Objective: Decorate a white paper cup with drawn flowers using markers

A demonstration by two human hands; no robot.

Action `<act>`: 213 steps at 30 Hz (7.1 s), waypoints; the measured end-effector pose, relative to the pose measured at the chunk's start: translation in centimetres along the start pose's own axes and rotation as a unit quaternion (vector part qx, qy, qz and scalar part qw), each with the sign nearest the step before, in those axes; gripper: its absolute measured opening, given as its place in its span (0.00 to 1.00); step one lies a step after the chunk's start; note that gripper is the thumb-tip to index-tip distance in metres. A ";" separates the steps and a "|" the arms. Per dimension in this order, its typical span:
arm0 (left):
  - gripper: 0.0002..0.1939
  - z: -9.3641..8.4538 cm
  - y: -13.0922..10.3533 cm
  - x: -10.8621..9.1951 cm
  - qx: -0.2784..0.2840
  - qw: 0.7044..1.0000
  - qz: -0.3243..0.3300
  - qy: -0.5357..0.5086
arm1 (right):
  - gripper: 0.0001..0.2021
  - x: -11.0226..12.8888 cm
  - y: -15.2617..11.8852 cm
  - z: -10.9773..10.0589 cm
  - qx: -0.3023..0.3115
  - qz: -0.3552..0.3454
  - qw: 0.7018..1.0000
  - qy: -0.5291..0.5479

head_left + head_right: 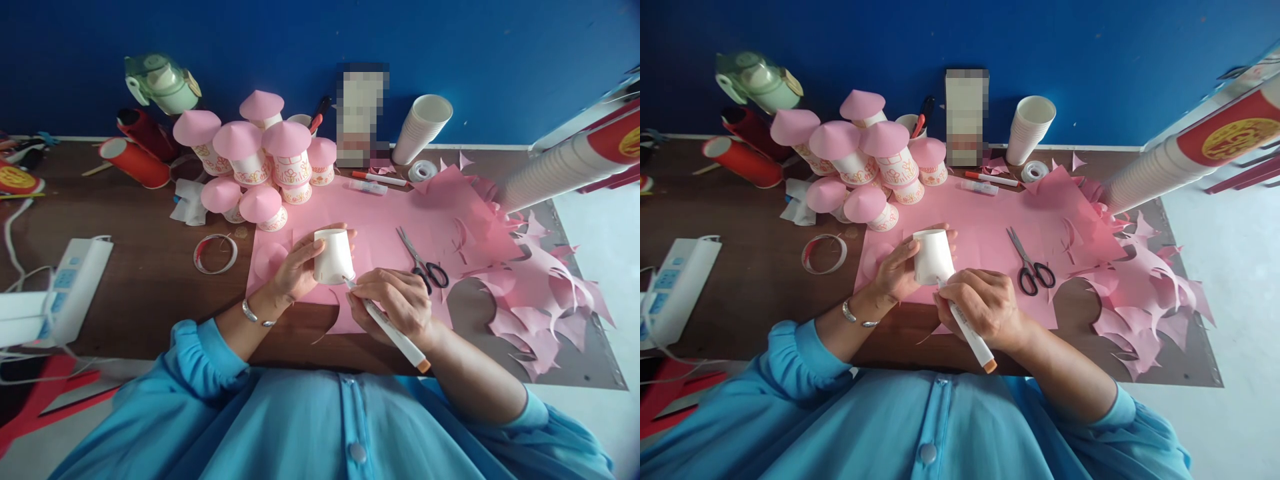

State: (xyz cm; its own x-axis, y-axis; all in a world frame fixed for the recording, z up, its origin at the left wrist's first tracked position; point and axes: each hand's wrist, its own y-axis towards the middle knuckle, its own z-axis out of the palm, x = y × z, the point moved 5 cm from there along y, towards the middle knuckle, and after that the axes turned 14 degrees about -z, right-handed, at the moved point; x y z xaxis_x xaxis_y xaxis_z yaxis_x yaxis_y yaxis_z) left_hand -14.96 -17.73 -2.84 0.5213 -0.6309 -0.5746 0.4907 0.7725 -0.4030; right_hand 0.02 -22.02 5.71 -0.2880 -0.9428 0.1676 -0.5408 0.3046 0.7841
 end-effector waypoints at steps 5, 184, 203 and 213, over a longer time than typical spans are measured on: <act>0.32 0.0 -0.1 0.0 -0.001 1.000 0.002 -0.004 | 0.09 0.0 -0.1 0.2 0.001 -0.003 1.000 0.008; 0.35 -1.1 0.3 0.2 0.050 0.987 0.045 0.144 | 0.10 -1.3 0.0 -1.2 -0.114 0.061 0.992 -0.001; 0.50 -0.1 0.2 0.2 0.071 0.983 0.021 0.169 | 0.07 -0.9 0.1 -0.4 -0.092 0.031 0.995 0.010; 0.48 -0.1 -0.1 0.1 0.076 0.982 0.020 0.170 | 0.09 -0.9 0.0 -0.2 -0.089 0.025 0.996 0.013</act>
State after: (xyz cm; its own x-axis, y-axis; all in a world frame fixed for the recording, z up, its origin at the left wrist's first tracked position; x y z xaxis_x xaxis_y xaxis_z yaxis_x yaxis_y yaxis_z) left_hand -15.02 -17.85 -2.90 0.2921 -0.5203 -0.8025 0.5874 0.7598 -0.2788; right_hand 0.42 -21.23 5.64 -0.2888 -0.9313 0.2220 -0.3779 0.3239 0.8674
